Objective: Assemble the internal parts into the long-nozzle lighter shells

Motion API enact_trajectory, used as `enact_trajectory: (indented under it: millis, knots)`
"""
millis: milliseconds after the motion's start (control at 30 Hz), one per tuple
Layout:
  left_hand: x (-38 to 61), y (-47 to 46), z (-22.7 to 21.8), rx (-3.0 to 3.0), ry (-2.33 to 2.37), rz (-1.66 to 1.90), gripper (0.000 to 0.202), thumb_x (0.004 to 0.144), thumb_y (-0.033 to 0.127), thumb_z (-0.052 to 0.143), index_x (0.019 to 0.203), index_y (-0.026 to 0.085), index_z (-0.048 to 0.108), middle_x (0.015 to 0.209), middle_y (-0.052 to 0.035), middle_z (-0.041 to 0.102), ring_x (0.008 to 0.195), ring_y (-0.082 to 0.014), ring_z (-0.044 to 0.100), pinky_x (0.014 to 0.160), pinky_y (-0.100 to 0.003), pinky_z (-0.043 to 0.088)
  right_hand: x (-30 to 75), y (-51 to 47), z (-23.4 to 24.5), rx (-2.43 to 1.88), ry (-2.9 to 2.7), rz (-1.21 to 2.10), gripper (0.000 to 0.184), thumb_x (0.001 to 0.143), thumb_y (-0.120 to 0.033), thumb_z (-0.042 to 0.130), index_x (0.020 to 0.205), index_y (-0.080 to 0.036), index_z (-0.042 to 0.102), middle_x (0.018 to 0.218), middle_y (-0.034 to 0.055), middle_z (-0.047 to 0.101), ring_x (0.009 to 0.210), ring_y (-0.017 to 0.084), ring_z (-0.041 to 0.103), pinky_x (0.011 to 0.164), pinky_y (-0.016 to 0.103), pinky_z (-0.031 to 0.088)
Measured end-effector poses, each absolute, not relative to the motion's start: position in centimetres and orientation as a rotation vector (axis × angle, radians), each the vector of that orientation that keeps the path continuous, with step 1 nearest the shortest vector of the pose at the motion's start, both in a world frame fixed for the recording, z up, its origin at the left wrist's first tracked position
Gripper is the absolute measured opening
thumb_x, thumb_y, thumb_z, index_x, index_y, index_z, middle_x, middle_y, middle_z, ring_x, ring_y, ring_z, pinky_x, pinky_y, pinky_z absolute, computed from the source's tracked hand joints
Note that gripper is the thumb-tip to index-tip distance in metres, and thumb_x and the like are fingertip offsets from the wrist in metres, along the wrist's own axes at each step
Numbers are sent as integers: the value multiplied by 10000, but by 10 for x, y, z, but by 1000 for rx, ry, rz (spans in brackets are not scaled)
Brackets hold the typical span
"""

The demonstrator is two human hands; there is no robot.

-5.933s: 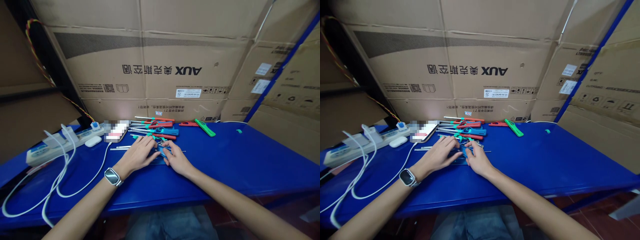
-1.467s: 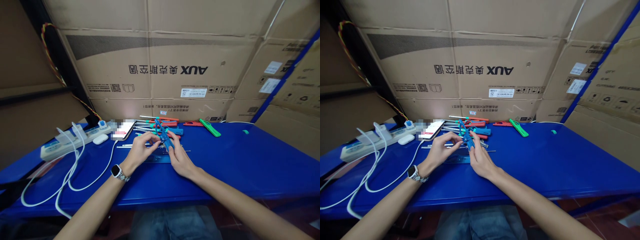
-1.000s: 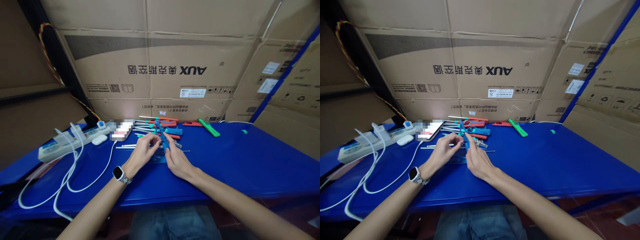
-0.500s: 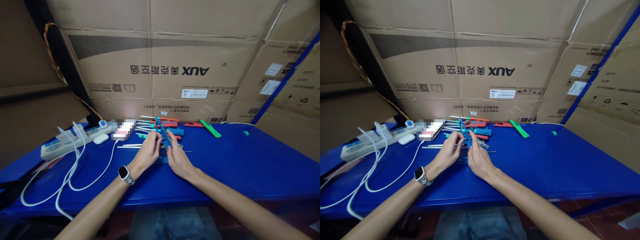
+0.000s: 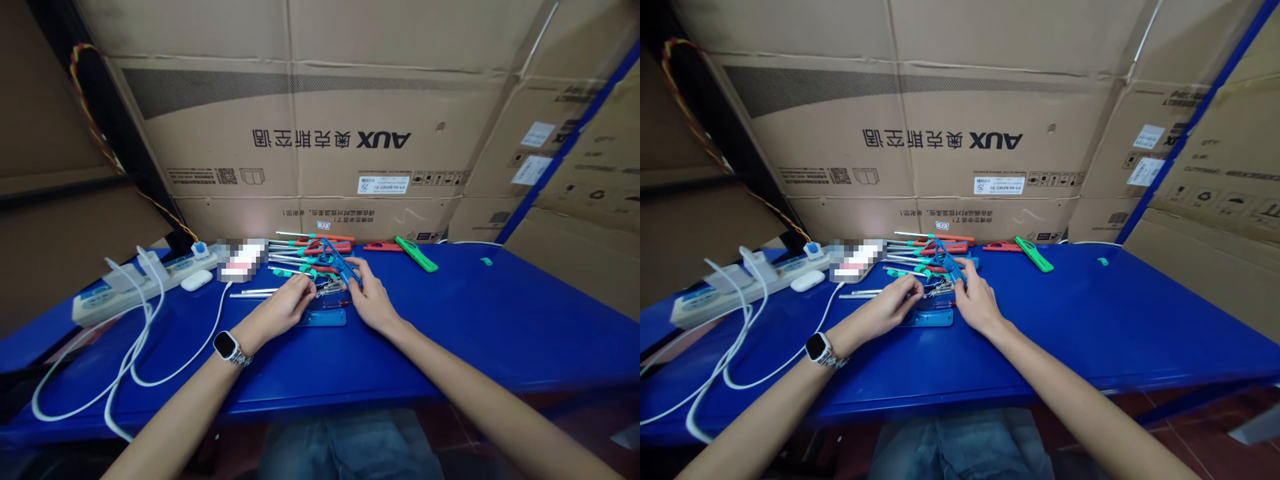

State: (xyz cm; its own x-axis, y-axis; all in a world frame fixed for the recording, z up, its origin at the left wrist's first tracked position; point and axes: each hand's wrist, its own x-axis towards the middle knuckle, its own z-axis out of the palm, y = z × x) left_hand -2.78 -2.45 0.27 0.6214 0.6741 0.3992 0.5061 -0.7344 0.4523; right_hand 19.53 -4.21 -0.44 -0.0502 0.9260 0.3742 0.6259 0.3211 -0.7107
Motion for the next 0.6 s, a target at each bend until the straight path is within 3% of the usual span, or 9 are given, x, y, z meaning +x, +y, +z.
enact_trajectory:
  millis: [367,600]
  knots:
    - [-26,-28,1,2563,929,738,172,1001,273,413,909,208,543,914,-51,590,846,-204,566,769,-342,472,232,-11,4,-1276,-1681,558,250,901,-291,418,1090,-194,550,739,4,680,669,169,594,649,277,422]
    - [-26,-7,7,2677,1046,790,110,971,225,450,938,207,553,956,-53,593,914,-217,572,823,-363,479,233,-5,1,-1297,-1705,637,227,880,-302,446,1053,-196,547,722,0,699,569,154,554,566,255,381]
